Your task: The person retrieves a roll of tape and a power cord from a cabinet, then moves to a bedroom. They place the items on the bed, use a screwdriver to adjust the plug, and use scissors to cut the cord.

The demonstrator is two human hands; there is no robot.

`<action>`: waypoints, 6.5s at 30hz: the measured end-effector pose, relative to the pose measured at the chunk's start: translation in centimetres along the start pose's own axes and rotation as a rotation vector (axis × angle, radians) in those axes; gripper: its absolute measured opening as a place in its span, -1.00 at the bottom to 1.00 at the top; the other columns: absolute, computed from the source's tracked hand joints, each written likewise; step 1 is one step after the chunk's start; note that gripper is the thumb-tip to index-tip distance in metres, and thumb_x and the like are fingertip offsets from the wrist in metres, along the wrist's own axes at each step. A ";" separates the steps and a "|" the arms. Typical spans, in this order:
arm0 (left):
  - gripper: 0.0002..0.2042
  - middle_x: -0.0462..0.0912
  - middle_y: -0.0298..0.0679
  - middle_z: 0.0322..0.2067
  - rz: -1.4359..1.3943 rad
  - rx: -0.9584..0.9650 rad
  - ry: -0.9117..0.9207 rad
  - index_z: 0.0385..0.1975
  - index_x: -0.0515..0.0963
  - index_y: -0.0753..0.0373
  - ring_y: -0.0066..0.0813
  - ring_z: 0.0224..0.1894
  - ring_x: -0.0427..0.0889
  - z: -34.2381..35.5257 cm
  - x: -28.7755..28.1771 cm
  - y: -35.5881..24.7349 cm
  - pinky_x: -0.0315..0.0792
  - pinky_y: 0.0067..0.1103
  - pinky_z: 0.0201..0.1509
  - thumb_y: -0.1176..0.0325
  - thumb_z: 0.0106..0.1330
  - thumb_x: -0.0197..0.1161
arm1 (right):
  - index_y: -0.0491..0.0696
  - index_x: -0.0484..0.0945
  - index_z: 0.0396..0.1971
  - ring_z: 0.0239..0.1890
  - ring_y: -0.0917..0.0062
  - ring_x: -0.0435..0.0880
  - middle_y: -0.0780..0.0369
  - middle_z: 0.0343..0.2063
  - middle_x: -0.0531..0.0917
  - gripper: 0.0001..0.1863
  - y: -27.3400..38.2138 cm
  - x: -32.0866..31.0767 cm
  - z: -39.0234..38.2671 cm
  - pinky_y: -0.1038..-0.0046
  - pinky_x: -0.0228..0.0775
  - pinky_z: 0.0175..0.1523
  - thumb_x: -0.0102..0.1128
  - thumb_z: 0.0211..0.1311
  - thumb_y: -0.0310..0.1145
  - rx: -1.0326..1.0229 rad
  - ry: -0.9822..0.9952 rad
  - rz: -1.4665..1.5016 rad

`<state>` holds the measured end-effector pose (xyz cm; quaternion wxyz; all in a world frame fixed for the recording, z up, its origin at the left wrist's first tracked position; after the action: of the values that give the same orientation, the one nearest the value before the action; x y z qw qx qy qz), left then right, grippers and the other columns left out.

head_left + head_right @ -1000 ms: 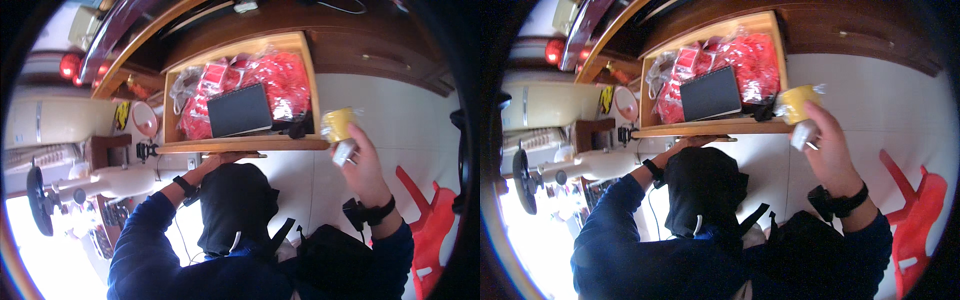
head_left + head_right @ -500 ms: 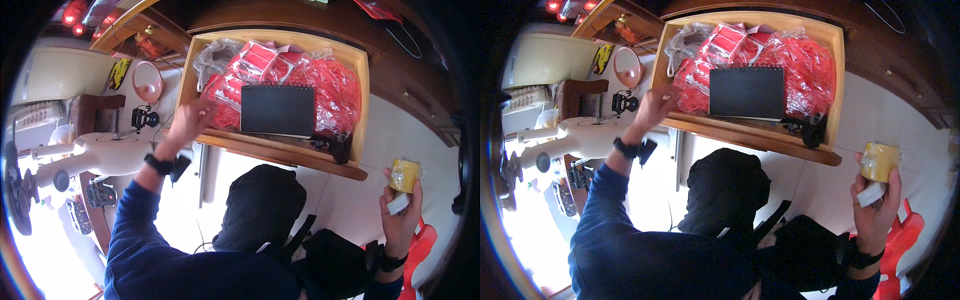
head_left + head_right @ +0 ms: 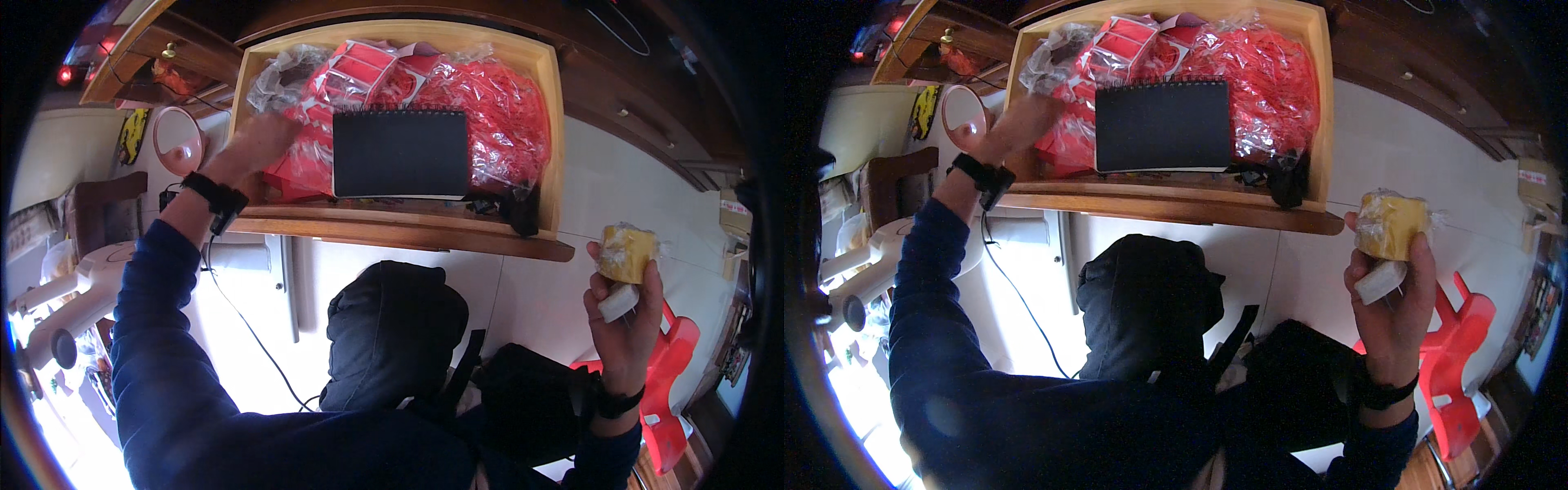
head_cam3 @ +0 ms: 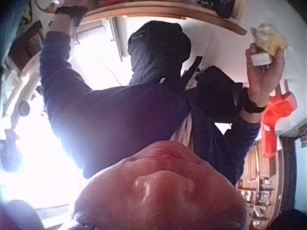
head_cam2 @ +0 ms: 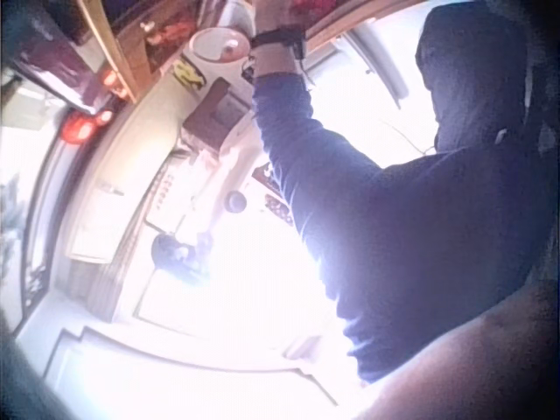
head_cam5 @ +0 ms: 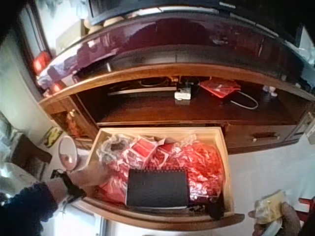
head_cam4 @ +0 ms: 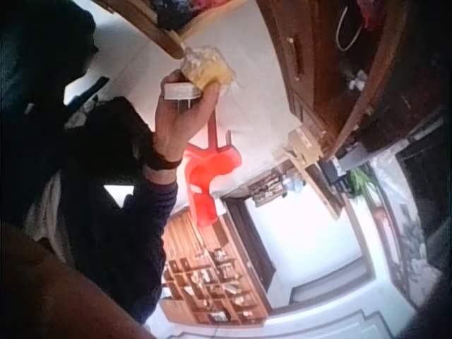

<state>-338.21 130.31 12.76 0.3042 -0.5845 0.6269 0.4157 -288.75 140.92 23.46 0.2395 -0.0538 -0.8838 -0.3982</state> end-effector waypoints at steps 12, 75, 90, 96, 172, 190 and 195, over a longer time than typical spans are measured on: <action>-0.77 0.69 0.03 -0.36 -0.438 -0.126 -0.517 -0.15 0.64 0.26 -0.06 -0.26 0.71 3.4 -7.4 8.1 0.58 -0.29 -0.17 0.37 0.28 0.11 | -0.04 0.31 0.26 -0.40 0.58 0.51 -0.07 0.05 0.56 -0.46 -1.0 -0.5 1.9 0.61 0.42 -0.34 -0.03 0.46 -0.01 0.025 -0.010 0.006; -0.64 0.58 -0.39 -0.07 0.263 0.734 -0.016 -0.08 0.62 -0.02 -0.36 0.07 0.45 9.3 -5.1 -22.8 0.22 -0.22 0.28 0.01 0.18 0.27 | -0.11 0.33 0.23 -0.44 0.55 0.57 -0.12 0.02 0.58 -0.46 0.8 -4.8 2.9 0.59 0.43 -0.36 -0.06 0.47 -0.01 -0.015 -0.157 0.029; -0.81 0.52 -0.38 -0.09 0.155 1.119 -0.566 -0.29 0.61 0.05 -0.35 -0.04 0.47 10.0 -4.8 -31.6 0.36 -0.34 0.16 0.29 0.12 0.13 | -0.10 0.33 0.24 -0.41 0.55 0.58 -0.10 0.03 0.58 -0.44 1.0 -5.0 2.7 0.59 0.43 -0.34 -0.05 0.46 0.00 -0.053 -0.130 0.000; -0.87 0.63 -0.15 -0.35 -0.170 0.929 -0.276 -0.36 0.61 0.19 -0.08 -0.18 0.62 11.2 -5.9 -29.0 0.53 -0.27 -0.06 0.34 0.11 0.25 | -0.09 0.35 0.22 -0.40 0.55 0.60 -0.10 0.01 0.59 -0.45 1.0 -5.2 2.2 0.61 0.45 -0.31 -0.05 0.46 0.01 -0.030 -0.130 0.025; -0.80 0.63 -0.36 -0.38 -1.633 0.123 -0.231 -0.09 0.59 0.34 -0.68 -0.38 0.55 11.4 -10.0 -15.7 0.49 -0.65 -0.29 0.50 0.32 0.20 | -0.10 0.46 0.04 -0.24 0.45 0.58 0.19 -0.17 0.58 -0.54 0.9 -5.0 2.0 0.38 0.51 -0.17 0.25 0.29 -0.11 0.001 -0.086 0.144; -0.80 0.61 -0.21 -0.19 -2.545 0.413 0.052 -0.08 0.49 0.24 -0.29 -0.11 0.59 6.6 -11.4 -18.9 0.52 -0.32 0.06 0.39 0.34 0.18 | -0.08 0.46 0.03 -0.25 0.47 0.58 0.20 -0.16 0.57 -0.53 1.0 -4.5 1.7 0.40 0.51 -0.20 0.26 0.29 -0.08 -0.003 -0.098 0.092; -0.72 0.49 -0.29 -0.41 -2.661 0.562 0.219 -0.05 0.47 0.30 -0.39 -0.27 0.49 6.2 -11.7 -19.8 0.43 -0.45 -0.06 0.33 0.31 0.11 | -0.09 0.46 0.03 -0.25 0.47 0.59 0.20 -0.18 0.58 -0.55 1.0 -4.4 1.8 0.40 0.51 -0.23 0.24 0.31 -0.10 0.007 -0.112 0.099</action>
<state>-317.76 141.95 16.73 0.5278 -0.6895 -0.3217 -0.3775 -285.33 143.28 21.06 0.2094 -0.1186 -0.8935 -0.3791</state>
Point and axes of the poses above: each hand's wrist, its own z-axis towards the middle knuckle, its own x-axis out of the palm, y = z × x, the point moved 8 cm from there along z, towards the middle knuckle
